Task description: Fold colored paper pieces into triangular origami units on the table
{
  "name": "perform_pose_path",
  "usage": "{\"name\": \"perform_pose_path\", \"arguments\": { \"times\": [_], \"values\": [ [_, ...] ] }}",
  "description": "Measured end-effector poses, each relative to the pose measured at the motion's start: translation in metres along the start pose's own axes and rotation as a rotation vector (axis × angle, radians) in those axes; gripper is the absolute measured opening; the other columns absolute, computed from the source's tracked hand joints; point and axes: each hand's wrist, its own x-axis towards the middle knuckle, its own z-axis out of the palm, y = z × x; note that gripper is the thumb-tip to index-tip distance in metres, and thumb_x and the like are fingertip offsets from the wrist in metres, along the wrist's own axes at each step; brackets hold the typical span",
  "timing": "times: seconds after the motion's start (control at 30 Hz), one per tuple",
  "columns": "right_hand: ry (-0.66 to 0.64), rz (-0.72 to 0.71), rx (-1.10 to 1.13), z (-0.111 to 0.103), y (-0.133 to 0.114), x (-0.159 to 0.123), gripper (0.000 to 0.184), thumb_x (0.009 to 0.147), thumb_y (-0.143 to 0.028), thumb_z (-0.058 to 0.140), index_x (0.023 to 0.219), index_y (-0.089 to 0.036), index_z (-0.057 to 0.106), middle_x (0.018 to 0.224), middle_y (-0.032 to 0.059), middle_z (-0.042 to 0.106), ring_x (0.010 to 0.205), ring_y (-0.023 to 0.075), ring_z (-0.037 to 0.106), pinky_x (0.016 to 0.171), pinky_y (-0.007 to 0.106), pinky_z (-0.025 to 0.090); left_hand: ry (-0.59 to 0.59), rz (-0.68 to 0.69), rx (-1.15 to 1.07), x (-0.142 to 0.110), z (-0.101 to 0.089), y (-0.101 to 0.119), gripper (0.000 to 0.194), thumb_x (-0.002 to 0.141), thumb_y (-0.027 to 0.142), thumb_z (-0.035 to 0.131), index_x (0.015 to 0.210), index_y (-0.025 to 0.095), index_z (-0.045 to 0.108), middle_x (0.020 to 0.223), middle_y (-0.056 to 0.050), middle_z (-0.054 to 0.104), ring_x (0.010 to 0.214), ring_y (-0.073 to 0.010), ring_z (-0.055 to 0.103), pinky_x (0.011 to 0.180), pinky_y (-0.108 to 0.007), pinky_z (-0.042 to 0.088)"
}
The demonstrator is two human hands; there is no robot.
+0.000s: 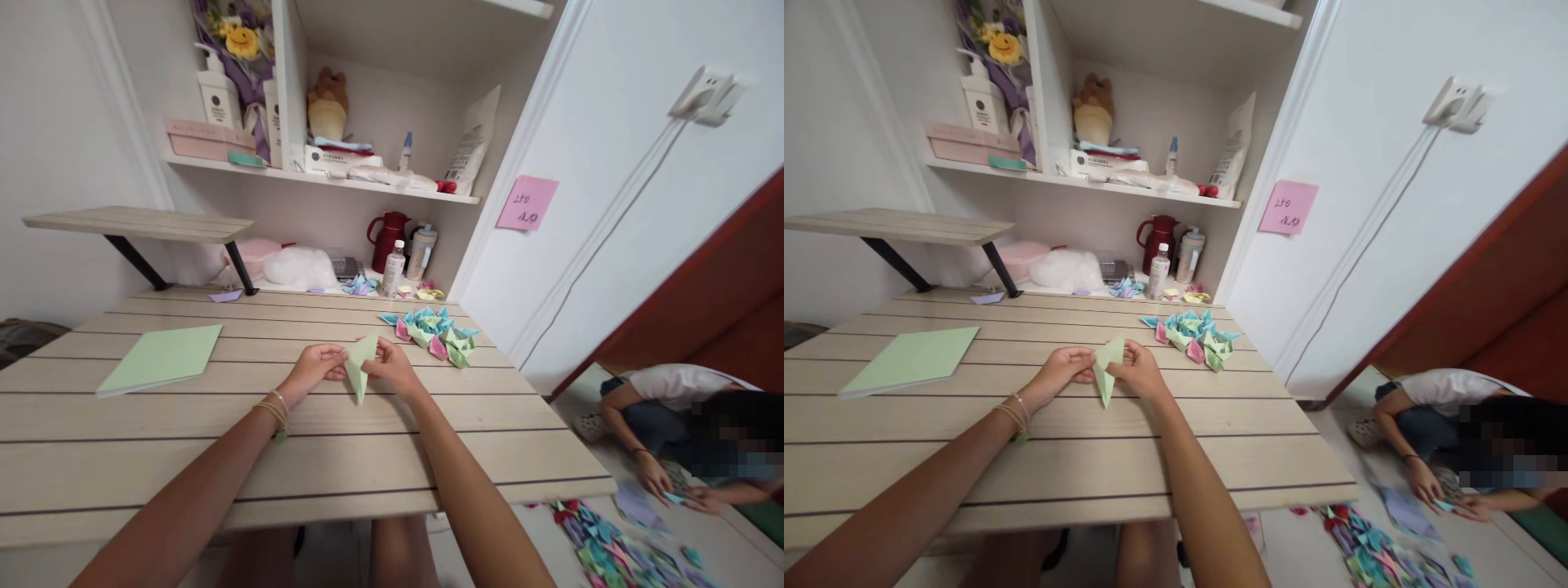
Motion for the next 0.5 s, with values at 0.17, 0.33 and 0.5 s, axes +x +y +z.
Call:
{"name": "perform_pose_path", "arguments": {
  "times": [0.17, 0.33, 0.5],
  "values": [
    [0.206, -0.221, -0.372, 0.001, 0.008, 0.004, 0.021, 0.060, -0.016, 0.053, 0.077, -0.015, 0.063, 0.069, 0.0005, 0.063, 0.062, 0.0139, 0.054, 0.055, 0.023, 0.043, -0.023, -0.057, -0.062, -0.002, 0.001, -0.001, 0.034, 0.066, 0.031, 0.069, 0.092, 0.009, 0.063, 0.081, -0.012, 0.069, 0.075, -0.0190, 0.065, 0.073, -0.032, 0.052],
    [0.296, -0.329, -0.568, 0.008, 0.007, -0.001, 0.017, 0.060, -0.012, 0.050, 0.069, -0.017, 0.063, 0.067, 0.0005, 0.062, 0.062, 0.0142, 0.054, 0.058, 0.023, 0.041, -0.094, -0.104, -0.128, -0.005, 0.008, -0.002, 0.037, 0.068, 0.032, 0.068, 0.095, 0.008, 0.063, 0.087, -0.014, 0.069, 0.080, -0.0208, 0.065, 0.076, -0.034, 0.051],
    [0.255, -0.393, -0.477, 0.015, 0.006, -0.006, 0.025, 0.061, -0.007, 0.049, 0.071, -0.022, 0.066, 0.078, 0.0030, 0.065, 0.076, 0.0187, 0.057, 0.072, 0.029, 0.043, -0.143, -0.132, -0.182, -0.008, 0.012, -0.001, 0.038, 0.072, 0.039, 0.062, 0.093, 0.007, 0.063, 0.084, -0.016, 0.069, 0.077, -0.0210, 0.066, 0.071, -0.032, 0.051]
  ]
}}
